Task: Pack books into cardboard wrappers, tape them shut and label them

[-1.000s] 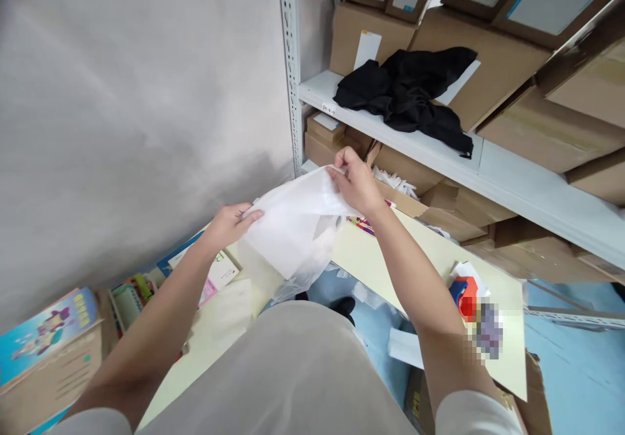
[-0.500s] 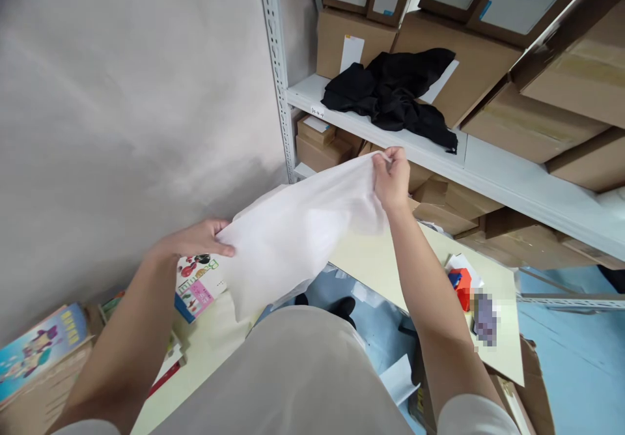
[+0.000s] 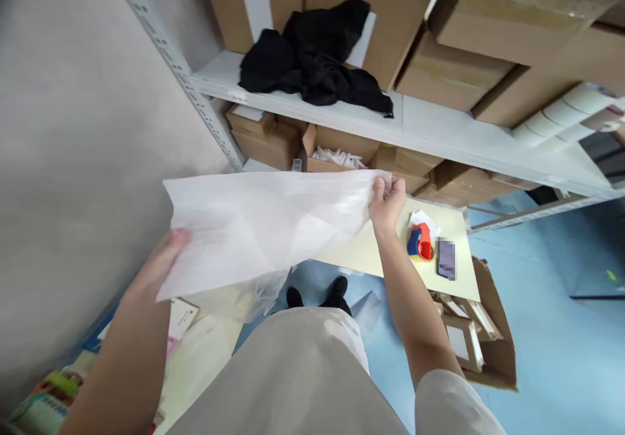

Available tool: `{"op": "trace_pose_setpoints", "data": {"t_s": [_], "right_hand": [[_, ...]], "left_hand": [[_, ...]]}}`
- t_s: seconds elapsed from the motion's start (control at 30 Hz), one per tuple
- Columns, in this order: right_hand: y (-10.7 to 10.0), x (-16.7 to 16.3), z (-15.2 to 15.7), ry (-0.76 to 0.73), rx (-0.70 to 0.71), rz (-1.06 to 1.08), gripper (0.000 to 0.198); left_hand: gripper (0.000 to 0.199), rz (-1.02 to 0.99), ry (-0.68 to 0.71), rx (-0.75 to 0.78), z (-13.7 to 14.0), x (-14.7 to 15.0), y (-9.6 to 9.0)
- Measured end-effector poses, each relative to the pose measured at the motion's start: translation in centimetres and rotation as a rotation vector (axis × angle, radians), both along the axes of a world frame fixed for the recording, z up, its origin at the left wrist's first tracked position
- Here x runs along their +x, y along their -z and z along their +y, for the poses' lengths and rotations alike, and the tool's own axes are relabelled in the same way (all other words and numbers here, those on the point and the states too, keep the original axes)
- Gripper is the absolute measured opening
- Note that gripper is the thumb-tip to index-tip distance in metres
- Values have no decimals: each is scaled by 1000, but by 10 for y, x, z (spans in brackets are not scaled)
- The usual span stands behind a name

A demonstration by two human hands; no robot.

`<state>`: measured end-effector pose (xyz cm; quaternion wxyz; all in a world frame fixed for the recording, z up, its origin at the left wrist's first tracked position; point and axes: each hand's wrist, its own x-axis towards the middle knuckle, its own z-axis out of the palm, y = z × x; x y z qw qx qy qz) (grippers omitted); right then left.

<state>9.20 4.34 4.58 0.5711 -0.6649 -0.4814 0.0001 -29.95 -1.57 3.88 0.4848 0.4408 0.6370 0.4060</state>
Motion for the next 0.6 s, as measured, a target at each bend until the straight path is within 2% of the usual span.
{"op": "trace_pose_setpoints", "data": {"t_s": [0.1, 0.17, 0.3, 0.43, 0.5, 0.6], "right_hand": [[14, 38, -14, 64, -127, -59, 28], [29, 71, -22, 117, -247, -92, 29], [70, 135, -40, 182, -511, -119, 27], [121, 176, -47, 223, -777, -125, 25], [146, 189, -47, 210, -864, -101, 24], [184, 202, -46, 145, -908, -64, 26]], "left_hand": [[47, 101, 51, 9, 35, 31, 5], [38, 186, 94, 35, 58, 56, 21], [31, 354, 280, 38, 84, 111, 71], [21, 669, 458, 26, 91, 160, 122], [20, 806, 500, 6, 93, 179, 142], [19, 914, 498, -71, 95, 200, 170]]}}
